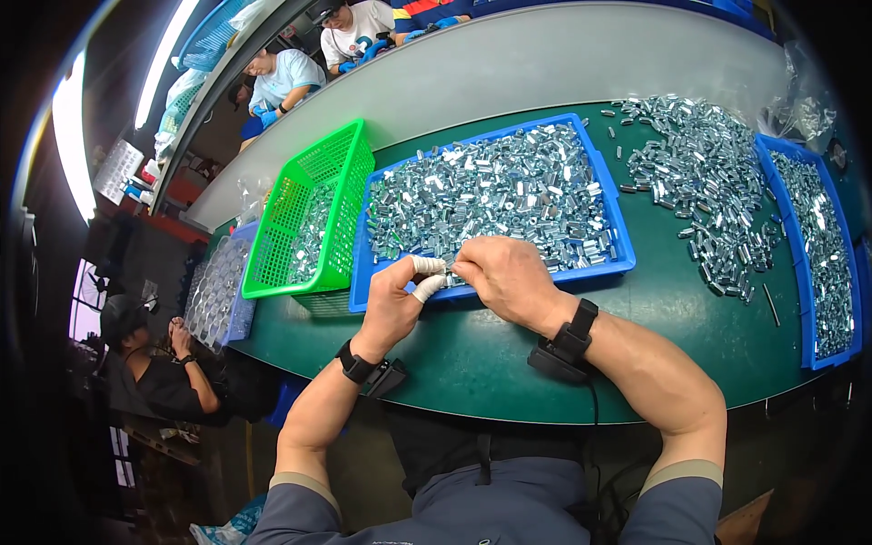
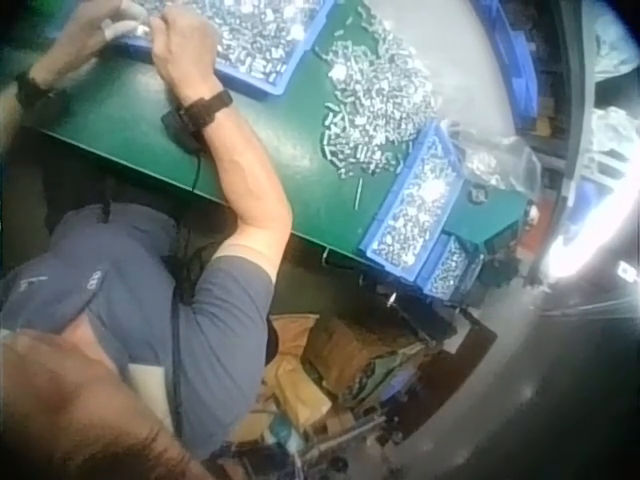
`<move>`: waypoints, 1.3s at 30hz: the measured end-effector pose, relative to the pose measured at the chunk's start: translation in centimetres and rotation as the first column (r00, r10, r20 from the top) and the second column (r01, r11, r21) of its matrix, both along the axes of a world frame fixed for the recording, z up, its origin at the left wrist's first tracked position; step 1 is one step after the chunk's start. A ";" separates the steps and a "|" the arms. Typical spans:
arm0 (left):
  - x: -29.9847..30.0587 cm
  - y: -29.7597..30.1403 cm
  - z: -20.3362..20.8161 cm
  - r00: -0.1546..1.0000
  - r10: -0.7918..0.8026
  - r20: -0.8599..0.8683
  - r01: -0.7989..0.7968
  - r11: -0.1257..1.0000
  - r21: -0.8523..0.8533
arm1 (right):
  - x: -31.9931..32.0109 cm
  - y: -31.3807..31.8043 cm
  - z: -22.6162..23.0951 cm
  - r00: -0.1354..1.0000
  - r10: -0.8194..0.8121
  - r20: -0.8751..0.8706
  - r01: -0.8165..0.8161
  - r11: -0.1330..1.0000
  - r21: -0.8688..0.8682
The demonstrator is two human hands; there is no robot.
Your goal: The person picks up a metal component and a small pin from a blue tray, inserts the pin into the component by hand, and places the assembled unit into a green basket.
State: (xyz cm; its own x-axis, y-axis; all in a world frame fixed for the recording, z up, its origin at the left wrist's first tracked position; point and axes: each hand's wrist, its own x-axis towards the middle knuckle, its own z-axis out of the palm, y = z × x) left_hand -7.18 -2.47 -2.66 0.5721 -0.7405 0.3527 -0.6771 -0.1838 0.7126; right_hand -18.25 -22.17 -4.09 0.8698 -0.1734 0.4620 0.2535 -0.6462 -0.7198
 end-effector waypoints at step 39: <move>7.0 0.7 1.0 0.924 -0.021 0.381 -0.180 0.856 0.485 | 0.0 0.0 0.0 0.981 -0.049 0.189 0.041 0.998 0.045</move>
